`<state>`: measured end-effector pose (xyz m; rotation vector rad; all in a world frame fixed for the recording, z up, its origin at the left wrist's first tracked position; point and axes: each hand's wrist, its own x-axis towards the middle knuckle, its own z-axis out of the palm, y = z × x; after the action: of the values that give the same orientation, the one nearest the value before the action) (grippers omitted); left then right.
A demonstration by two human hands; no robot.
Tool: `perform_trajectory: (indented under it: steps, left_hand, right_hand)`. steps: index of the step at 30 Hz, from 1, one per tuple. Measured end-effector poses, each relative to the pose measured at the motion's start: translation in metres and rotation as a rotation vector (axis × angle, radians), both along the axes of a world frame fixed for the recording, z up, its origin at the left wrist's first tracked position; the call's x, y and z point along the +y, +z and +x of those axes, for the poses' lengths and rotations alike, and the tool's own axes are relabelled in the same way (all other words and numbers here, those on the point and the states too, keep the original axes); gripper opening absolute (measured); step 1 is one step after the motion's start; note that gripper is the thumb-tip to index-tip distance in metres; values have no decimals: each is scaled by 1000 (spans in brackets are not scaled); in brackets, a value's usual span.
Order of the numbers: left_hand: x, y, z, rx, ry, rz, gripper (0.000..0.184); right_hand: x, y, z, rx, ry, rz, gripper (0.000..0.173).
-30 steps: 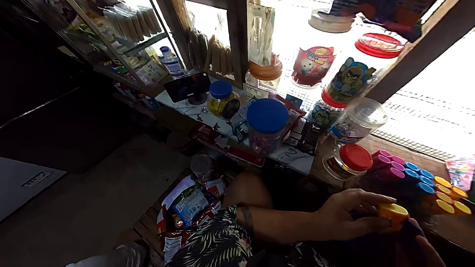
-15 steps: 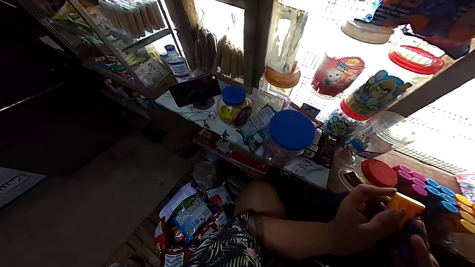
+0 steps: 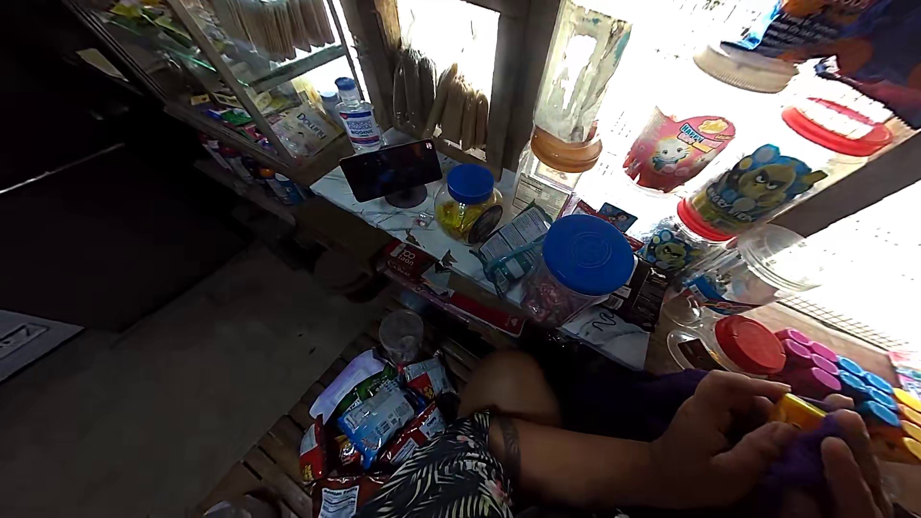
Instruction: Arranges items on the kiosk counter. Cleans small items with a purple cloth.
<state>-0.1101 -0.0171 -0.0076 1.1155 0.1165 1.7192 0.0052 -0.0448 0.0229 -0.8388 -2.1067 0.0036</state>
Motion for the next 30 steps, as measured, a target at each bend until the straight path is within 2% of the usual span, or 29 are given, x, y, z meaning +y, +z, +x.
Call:
perform_trajectory:
  steps: [6,12,15,19,24,27,30]
  left_hand:
    - [-4,-3,0,24,-60,31,31]
    - [-4,-3,2,28,-30,4,32]
    - [-5,-5,5,37,0,-6,31]
    - [-5,-7,5,12,21,-35,31]
    - [-3,-6,2,-50,-3,-45,32]
    - [-4,-4,1,-39,-36,-33,30]
    - [-5,-6,4,-25,-60,10,31]
  right_hand:
    - [1,0,3,-22,29,32,50]
    - [-5,-5,1,-12,-96,51,46]
    - [-11,-20,-6,147,-106,30,44]
    - [-14,-22,-22,233,-85,-47,48]
    - [-16,-52,5,138,-9,-29,53]
    - [-14,-42,10,98,11,-65,53]
    - [-4,-48,25,128,43,-42,55]
